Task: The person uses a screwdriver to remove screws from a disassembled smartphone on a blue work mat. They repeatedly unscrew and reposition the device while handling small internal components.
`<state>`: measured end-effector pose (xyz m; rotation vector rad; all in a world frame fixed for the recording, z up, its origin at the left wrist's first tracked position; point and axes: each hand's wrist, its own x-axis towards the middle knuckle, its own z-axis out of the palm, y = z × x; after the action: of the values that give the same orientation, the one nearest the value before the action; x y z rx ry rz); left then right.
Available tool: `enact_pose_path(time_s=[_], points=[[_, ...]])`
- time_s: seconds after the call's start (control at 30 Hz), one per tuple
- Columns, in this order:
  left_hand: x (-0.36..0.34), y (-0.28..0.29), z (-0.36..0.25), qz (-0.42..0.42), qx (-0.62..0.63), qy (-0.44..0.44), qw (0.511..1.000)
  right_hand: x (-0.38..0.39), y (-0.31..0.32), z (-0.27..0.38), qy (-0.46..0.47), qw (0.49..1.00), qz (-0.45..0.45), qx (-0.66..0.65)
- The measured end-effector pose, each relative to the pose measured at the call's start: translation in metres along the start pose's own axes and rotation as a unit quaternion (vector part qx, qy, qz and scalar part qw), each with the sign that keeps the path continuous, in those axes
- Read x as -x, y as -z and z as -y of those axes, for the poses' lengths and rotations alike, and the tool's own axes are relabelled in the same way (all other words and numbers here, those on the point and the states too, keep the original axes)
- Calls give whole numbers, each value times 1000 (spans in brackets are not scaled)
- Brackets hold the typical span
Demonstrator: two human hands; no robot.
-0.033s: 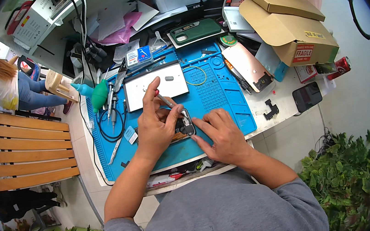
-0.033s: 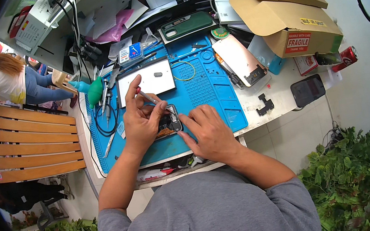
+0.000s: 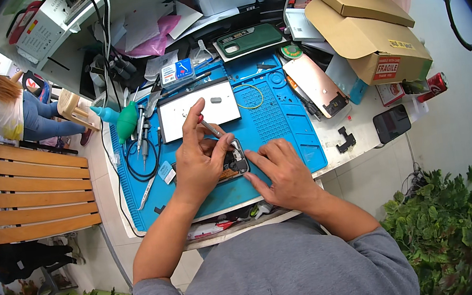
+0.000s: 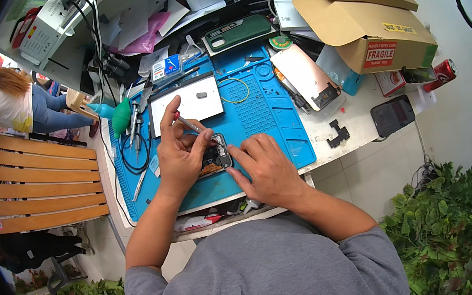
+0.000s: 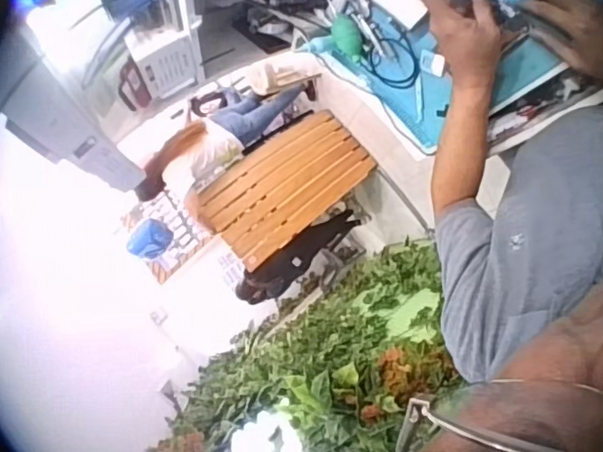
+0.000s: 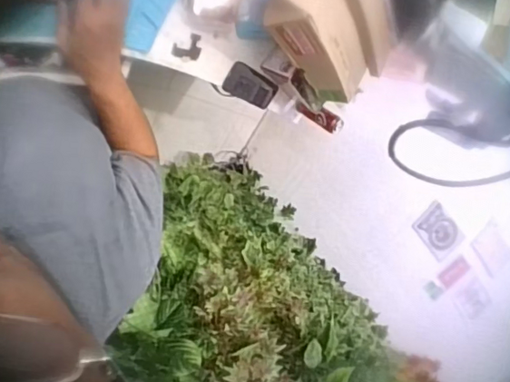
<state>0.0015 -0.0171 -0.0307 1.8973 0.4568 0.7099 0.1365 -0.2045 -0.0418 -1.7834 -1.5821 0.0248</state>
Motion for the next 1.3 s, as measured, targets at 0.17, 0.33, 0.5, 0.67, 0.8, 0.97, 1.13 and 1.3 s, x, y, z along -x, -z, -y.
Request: enact_pose_path(time_s=[0.17,0.33,0.5,0.67,0.8,0.97,1.13,1.3], points=[[-5,0,5,3,-18,-16,1000,-4,0,-4,14,1000,21,17],[-4,-1,5,4,-24,-14,1000,-6,0,-3,21,999,37,25],[-5,0,6,-1,-16,-10,1000,-6,0,-2,14,998,48,27],[-4,0,6,-12,11,-7,1000,-7,0,-2,15,998,50,36],[-2,0,8,-17,10,-2,1000,-7,0,-1,14,998,52,38],[-2,0,5,-5,-13,-14,1000,-6,-1,-2,12,998,53,37],[-1,0,6,-6,-13,-15,1000,-6,-1,-2,16,999,41,30],[-1,-1,7,-8,-11,-21,1000,-4,-2,-3,20,1000,11,20]])
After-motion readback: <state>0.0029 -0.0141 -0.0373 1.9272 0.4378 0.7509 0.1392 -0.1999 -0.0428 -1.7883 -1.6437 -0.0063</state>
